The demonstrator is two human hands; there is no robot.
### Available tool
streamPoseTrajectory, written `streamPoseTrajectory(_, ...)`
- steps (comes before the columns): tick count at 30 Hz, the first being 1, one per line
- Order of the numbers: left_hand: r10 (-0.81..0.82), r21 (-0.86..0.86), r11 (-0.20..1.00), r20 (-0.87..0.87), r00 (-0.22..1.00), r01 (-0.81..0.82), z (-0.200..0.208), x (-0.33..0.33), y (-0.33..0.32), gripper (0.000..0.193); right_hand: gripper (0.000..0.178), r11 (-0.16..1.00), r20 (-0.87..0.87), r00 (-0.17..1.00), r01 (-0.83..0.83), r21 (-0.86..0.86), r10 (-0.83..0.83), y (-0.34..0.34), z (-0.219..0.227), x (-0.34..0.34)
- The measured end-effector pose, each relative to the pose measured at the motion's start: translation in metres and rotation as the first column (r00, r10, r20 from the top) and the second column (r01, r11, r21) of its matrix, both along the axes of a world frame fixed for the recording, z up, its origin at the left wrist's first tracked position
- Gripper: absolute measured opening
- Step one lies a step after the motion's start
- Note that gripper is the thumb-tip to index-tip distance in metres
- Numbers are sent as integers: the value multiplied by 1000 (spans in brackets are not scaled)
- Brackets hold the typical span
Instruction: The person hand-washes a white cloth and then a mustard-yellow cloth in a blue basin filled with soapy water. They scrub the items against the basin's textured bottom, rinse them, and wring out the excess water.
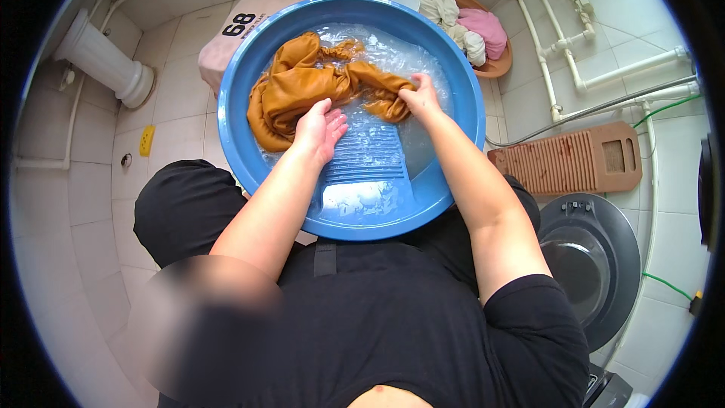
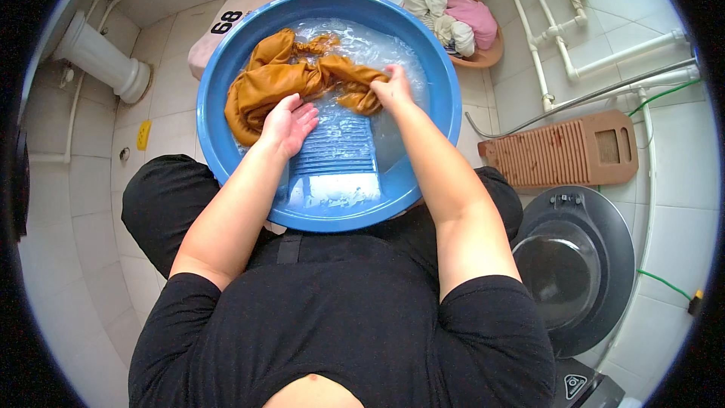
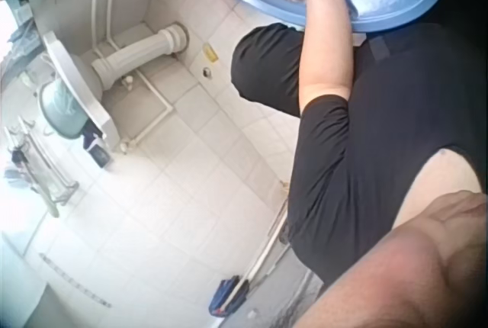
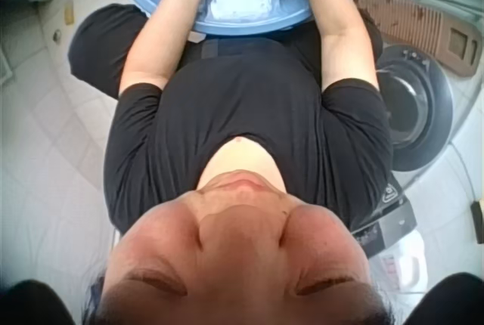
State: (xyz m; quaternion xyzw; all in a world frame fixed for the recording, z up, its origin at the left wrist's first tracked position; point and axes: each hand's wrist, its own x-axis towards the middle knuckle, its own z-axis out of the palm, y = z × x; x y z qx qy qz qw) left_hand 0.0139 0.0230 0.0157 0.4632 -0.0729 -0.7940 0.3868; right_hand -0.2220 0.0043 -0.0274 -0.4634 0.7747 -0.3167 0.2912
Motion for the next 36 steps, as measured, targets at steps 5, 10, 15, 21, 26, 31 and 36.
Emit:
streamPoseTrajectory(5, -65, 30, 997, -56, 996, 67, -4, 1, -2, 52, 52, 972, 40, 984, -177, 156, 173, 19, 6, 28)
streamPoseTrajectory(10, -65, 36, 997, -96, 993, 68, -6, -1, -3, 54, 43, 976, 342, 920, 142, 163, -191, 8, 3, 6)
streamPoseTrajectory(15, -98, 71, 991, -143, 985, 109, -6, -3, -5, 60, 27, 847, -142, 984, -162, -506, 104, 6, -22, 42)
streamPoseTrajectory(21, -57, 7, 998, -414, 908, 66, 16, 5, -6, 55, 17, 584, -44, 740, -564, -584, 671, 70, 100, 127)
streamPoseTrajectory(26, -194, 19, 974, -434, 880, 225, 13, 14, -2, 34, 2, 388, -400, 672, -710, -588, 623, 86, 111, 165)
streamPoseTrajectory(31, -73, -7, 997, -397, 915, 76, 21, -4, 3, 31, 23, 785, -436, 896, -325, -527, 78, 30, 44, 123)
streamPoseTrajectory(36, -13, -333, 900, -665, 746, -281, -49, -19, 6, 37, 24, 733, -404, 854, -500, -461, 328, 59, 78, 151)
